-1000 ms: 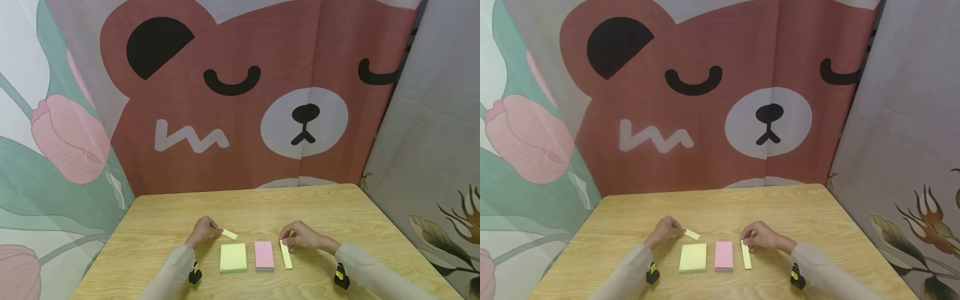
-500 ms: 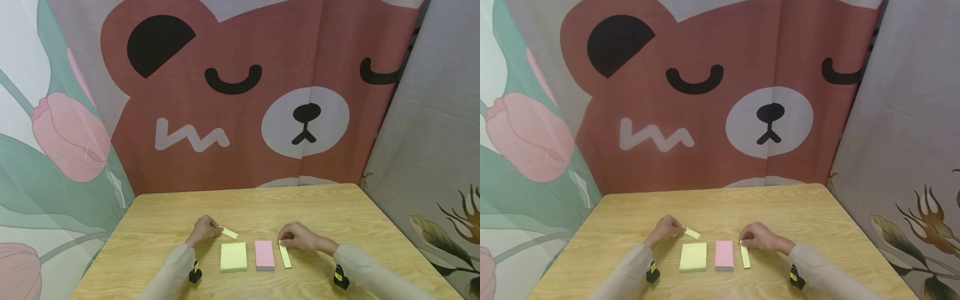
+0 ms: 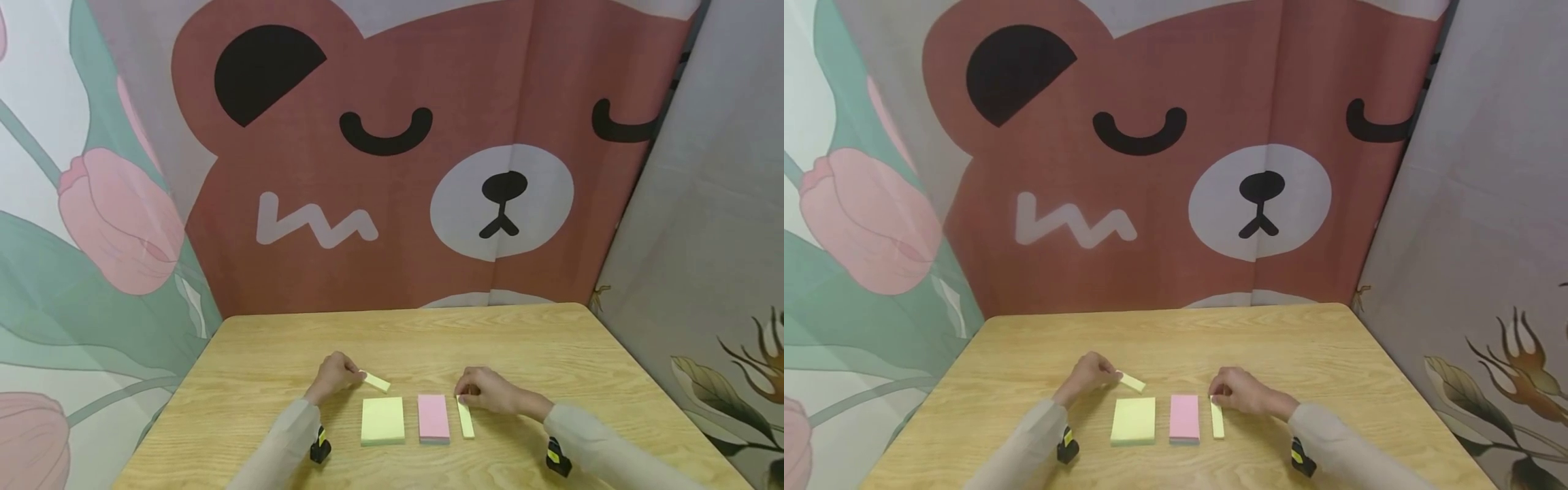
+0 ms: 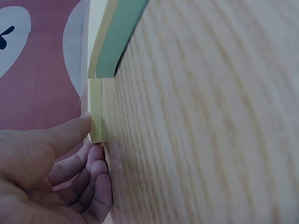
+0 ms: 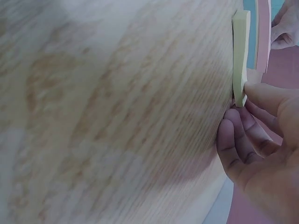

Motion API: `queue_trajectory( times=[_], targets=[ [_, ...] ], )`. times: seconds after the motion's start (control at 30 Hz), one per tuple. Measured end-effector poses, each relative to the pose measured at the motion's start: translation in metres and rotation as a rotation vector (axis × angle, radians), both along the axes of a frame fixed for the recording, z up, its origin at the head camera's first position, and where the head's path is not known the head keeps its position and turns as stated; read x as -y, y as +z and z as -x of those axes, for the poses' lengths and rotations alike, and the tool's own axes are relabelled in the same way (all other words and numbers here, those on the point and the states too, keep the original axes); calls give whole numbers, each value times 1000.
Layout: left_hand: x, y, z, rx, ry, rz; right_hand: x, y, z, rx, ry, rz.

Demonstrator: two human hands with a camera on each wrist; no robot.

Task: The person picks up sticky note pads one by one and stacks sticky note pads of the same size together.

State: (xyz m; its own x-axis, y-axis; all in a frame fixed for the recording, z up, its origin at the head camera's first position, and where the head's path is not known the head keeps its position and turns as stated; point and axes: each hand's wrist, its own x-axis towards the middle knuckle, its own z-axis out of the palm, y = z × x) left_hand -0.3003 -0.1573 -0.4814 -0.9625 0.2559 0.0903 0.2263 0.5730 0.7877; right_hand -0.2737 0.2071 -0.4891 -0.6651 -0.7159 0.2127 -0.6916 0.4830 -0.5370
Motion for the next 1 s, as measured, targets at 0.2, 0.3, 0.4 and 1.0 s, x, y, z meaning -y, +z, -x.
queue_trajectory(
  times=[0.2,0.3,0.4,1.0],
  targets=[
    [-2,-1,0,11,1,-2,-2,1,-3,19,-6,-5],
    [-3,-3,1,22,8,5,-3,2,-5,6,0,3],
    [-3,-3,2,25,15,9,-4,3,-7,-11,3,3],
    [-2,-1,0,25,19,23,-20,4,-25,-61,1,-147]
  ],
)
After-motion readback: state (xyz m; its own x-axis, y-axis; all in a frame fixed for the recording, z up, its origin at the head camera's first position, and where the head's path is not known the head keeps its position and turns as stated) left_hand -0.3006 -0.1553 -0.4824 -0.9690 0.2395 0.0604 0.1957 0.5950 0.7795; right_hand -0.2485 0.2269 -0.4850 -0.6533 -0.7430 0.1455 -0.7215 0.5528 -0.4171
